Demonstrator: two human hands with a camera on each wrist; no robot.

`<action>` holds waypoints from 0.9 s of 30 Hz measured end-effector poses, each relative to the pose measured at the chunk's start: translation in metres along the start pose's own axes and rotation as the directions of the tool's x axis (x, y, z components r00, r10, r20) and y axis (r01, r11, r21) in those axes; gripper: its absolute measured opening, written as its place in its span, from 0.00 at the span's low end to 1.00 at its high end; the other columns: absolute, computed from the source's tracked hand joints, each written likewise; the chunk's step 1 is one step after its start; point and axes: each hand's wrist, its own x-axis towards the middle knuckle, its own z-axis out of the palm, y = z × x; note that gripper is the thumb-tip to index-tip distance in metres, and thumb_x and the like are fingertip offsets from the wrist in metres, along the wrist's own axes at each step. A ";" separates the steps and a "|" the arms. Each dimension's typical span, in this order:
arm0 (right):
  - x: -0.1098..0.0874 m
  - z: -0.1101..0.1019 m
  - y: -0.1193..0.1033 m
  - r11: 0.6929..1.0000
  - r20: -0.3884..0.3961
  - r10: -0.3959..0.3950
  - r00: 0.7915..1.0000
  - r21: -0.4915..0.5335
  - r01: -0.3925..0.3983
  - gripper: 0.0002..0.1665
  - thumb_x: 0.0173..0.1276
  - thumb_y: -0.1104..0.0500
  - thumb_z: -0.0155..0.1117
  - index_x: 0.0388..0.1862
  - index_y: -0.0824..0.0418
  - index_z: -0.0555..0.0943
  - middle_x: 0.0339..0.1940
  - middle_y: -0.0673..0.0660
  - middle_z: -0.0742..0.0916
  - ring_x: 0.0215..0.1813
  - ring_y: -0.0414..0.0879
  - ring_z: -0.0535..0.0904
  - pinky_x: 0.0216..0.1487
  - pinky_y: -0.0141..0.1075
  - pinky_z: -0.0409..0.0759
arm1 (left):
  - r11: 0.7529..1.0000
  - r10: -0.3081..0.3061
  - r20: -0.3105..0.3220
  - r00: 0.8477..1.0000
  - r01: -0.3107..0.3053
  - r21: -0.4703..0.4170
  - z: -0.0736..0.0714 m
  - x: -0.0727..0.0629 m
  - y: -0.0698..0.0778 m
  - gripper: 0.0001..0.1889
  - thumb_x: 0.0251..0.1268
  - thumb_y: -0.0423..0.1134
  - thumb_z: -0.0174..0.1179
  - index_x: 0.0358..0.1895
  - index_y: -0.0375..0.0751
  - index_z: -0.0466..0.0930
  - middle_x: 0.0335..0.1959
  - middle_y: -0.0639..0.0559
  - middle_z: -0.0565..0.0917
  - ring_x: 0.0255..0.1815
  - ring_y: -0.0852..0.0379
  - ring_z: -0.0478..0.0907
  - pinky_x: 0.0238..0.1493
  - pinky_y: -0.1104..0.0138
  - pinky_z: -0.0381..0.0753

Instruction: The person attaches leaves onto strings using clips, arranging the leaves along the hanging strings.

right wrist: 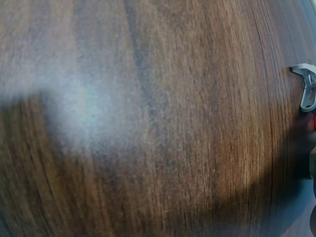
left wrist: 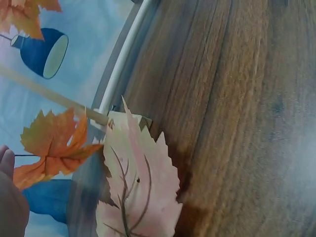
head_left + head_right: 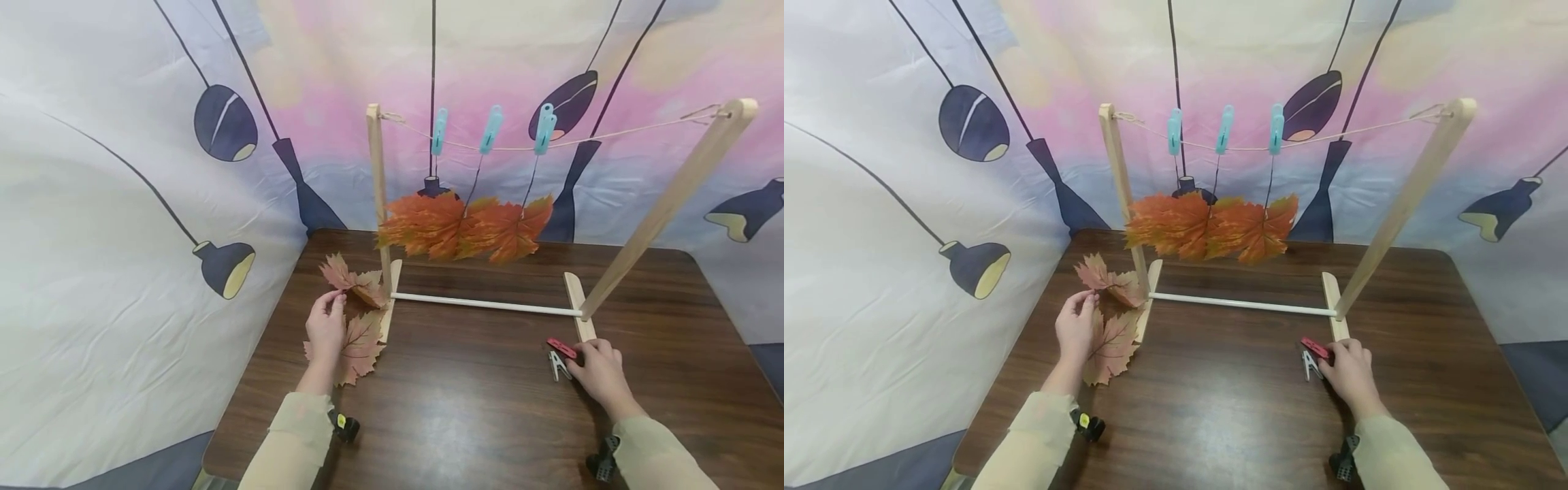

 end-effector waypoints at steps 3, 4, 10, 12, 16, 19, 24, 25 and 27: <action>0.000 0.000 0.000 1.000 0.002 0.001 1.000 0.000 -0.001 0.19 0.56 0.63 0.65 0.43 0.76 0.76 0.46 0.73 0.69 0.47 0.68 0.62 0.44 0.56 0.60 | 0.998 0.032 0.029 0.999 -0.034 0.056 0.003 0.002 0.003 0.09 0.65 0.34 0.57 0.43 0.35 0.83 0.43 0.48 0.82 0.43 0.54 0.80 0.44 0.74 0.75; 0.001 0.001 0.000 1.000 0.004 0.000 1.000 0.000 0.000 0.19 0.56 0.63 0.65 0.43 0.76 0.76 0.46 0.73 0.69 0.47 0.67 0.62 0.44 0.56 0.60 | 0.997 0.043 0.038 0.998 -0.045 0.059 0.003 0.003 0.004 0.09 0.65 0.33 0.57 0.44 0.35 0.83 0.44 0.47 0.82 0.43 0.54 0.80 0.45 0.72 0.75; 0.002 0.000 0.000 1.000 0.013 0.003 1.000 -0.002 -0.003 0.21 0.57 0.60 0.64 0.43 0.77 0.77 0.46 0.74 0.70 0.47 0.68 0.62 0.44 0.56 0.59 | 0.997 0.056 0.067 0.996 -0.060 0.057 0.004 0.005 0.010 0.10 0.65 0.35 0.58 0.45 0.35 0.84 0.45 0.49 0.82 0.45 0.56 0.80 0.48 0.69 0.75; 0.002 -0.001 0.000 1.000 0.010 -0.008 1.000 -0.002 0.008 0.21 0.59 0.59 0.63 0.42 0.77 0.77 0.46 0.74 0.70 0.47 0.68 0.62 0.45 0.56 0.59 | 0.998 0.053 0.074 0.996 -0.056 0.035 0.003 0.005 0.015 0.10 0.65 0.35 0.58 0.44 0.34 0.84 0.44 0.49 0.82 0.44 0.56 0.80 0.47 0.72 0.75; 0.002 -0.003 0.001 0.999 -0.001 -0.042 0.999 0.001 0.042 0.20 0.63 0.57 0.60 0.40 0.76 0.77 0.44 0.75 0.72 0.46 0.68 0.64 0.46 0.56 0.58 | 0.998 0.069 0.084 0.994 -0.069 -0.005 0.000 0.006 0.027 0.10 0.65 0.35 0.58 0.43 0.33 0.84 0.42 0.49 0.82 0.42 0.56 0.80 0.45 0.74 0.75; 0.003 -0.003 0.002 0.999 0.001 -0.046 0.999 0.008 0.046 0.22 0.66 0.54 0.58 0.40 0.76 0.77 0.44 0.74 0.72 0.46 0.68 0.64 0.46 0.56 0.58 | 0.994 0.106 0.099 0.990 -0.106 0.003 -0.003 0.007 0.036 0.09 0.65 0.36 0.58 0.42 0.35 0.84 0.40 0.50 0.82 0.41 0.58 0.80 0.45 0.73 0.75; 0.003 -0.004 0.003 0.997 -0.026 -0.073 0.997 0.011 0.073 0.21 0.72 0.55 0.50 0.38 0.74 0.80 0.42 0.71 0.74 0.46 0.64 0.65 0.45 0.55 0.58 | 0.983 0.178 0.119 0.977 -0.181 0.017 -0.008 0.006 0.051 0.09 0.65 0.36 0.59 0.42 0.34 0.84 0.40 0.51 0.83 0.39 0.58 0.81 0.42 0.73 0.76; 0.002 -0.004 0.003 0.996 -0.032 -0.084 0.996 0.009 0.084 0.20 0.72 0.57 0.49 0.38 0.74 0.80 0.41 0.71 0.75 0.46 0.63 0.66 0.45 0.55 0.58 | 0.980 0.194 0.123 0.973 -0.197 0.014 -0.009 0.006 0.054 0.09 0.65 0.36 0.59 0.42 0.34 0.84 0.39 0.51 0.83 0.39 0.58 0.81 0.42 0.73 0.77; 0.002 -0.004 0.003 0.996 -0.040 -0.093 0.995 0.011 0.094 0.18 0.71 0.59 0.50 0.39 0.74 0.81 0.40 0.70 0.76 0.46 0.63 0.66 0.45 0.54 0.59 | 0.972 0.230 0.128 0.965 -0.234 0.015 -0.010 0.005 0.060 0.09 0.64 0.35 0.60 0.41 0.33 0.84 0.40 0.51 0.83 0.38 0.59 0.81 0.41 0.74 0.77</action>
